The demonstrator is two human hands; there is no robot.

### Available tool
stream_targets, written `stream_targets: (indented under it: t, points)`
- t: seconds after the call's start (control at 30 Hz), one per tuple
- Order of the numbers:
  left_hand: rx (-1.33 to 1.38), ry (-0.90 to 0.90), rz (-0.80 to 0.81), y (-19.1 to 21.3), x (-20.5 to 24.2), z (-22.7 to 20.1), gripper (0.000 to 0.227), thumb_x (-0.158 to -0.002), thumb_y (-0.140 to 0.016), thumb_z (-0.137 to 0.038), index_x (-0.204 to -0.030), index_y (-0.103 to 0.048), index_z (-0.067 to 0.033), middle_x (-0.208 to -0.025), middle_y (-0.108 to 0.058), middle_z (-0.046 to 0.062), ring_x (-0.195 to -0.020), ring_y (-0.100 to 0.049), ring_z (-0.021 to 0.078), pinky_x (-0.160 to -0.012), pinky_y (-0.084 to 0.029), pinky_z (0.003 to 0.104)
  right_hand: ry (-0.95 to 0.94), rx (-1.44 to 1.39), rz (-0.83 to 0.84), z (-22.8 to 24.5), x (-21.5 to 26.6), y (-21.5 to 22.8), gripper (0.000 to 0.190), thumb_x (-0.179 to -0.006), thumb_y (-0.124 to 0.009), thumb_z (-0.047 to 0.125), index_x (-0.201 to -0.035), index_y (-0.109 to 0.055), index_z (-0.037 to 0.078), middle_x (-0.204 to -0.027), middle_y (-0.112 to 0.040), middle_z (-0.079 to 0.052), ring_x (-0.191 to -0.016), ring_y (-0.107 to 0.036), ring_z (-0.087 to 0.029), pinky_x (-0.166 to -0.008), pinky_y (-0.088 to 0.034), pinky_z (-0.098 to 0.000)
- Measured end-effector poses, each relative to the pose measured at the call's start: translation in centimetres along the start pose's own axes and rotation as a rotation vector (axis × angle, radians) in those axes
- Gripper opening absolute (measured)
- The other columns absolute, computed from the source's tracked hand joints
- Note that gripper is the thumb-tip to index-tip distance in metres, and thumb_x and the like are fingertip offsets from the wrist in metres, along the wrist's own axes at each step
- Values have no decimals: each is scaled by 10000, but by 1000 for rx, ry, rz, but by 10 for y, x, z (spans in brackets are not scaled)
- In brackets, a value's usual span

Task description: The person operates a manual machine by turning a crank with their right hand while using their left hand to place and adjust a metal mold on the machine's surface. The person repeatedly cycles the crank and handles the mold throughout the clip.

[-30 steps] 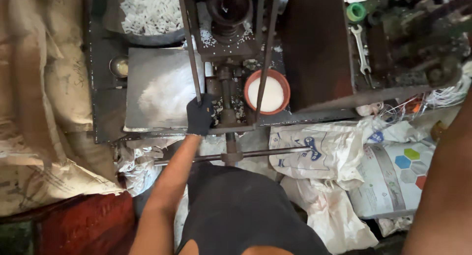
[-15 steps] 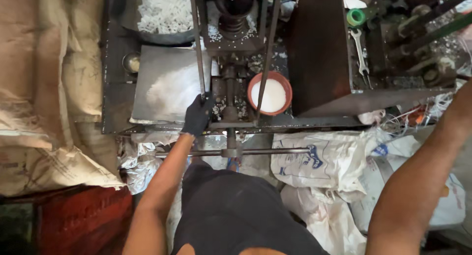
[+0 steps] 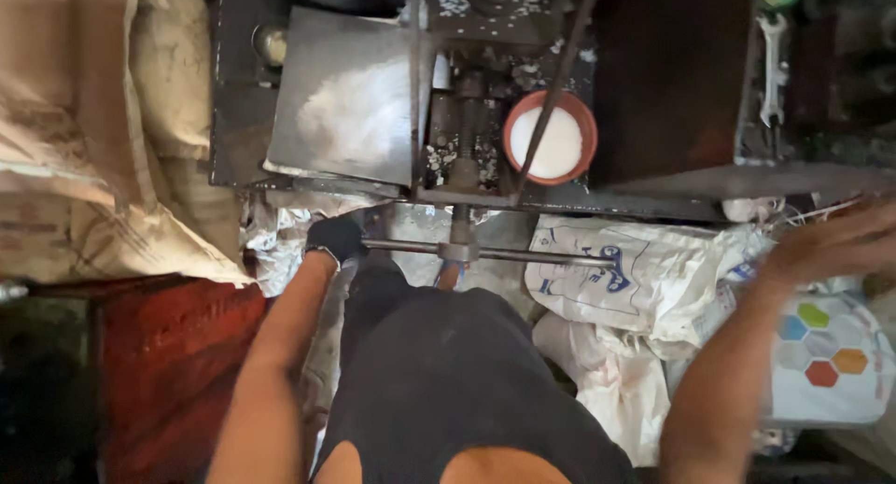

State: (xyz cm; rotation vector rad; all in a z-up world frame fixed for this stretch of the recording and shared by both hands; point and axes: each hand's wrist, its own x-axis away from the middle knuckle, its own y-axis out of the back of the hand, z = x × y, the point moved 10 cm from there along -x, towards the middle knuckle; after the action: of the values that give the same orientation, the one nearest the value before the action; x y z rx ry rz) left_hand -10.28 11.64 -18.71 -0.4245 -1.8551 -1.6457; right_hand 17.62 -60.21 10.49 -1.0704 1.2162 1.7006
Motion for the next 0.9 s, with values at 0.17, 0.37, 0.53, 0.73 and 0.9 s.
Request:
stream_targets:
  t: [0.17,0.37,0.53,0.73,0.9]
  points:
    - [286,-158,-377,43,-1,2,412,-909,-620,-355,-1237,-744,-137,-1091,-733,212,-932,-707,413,-780,-559,558,-1178,-731,551,87,245,-17,396,-1143,-535,373,-1048,-657,8,-962,-661,-72,-845,-601,-158,-755,-512,-330]
    - [-76,-322,117,32,10,-23,347,-826,-673,-472,-948,-785,-167,-986,-738,159,-955,-730,363,-823,-553,559,-2058,-1103,201,127,328,-22,413,-1073,-421,412,-733,-439,177,-578,-390,22,-510,-364,-146,-547,-388,-322]
    - [130,-426,-20,49,16,-27,312,-820,-670,-443,-857,-768,-150,-825,-743,149,-799,-728,365,-716,-563,532,-2099,-1229,148,127,320,-13,457,-1087,-399,440,-710,-430,184,-566,-355,25,-502,-336,-152,-529,-346,-322]
    - [169,-495,-55,-8,-23,-37,297,-844,-657,-428,-853,-772,-154,-812,-735,137,-794,-726,348,-736,-557,533,-1934,-1164,159,149,260,11,483,-1081,-433,466,-699,-432,171,-581,-369,6,-521,-336,-170,-564,-366,-358]
    - [183,-480,-42,-63,-63,-57,453,-770,-669,-346,-1163,-675,-119,-1077,-730,167,-967,-710,352,-811,-550,529,-1558,-1190,301,269,145,72,466,-1156,-471,420,-779,-443,147,-641,-383,-12,-611,-378,-185,-670,-414,-384]
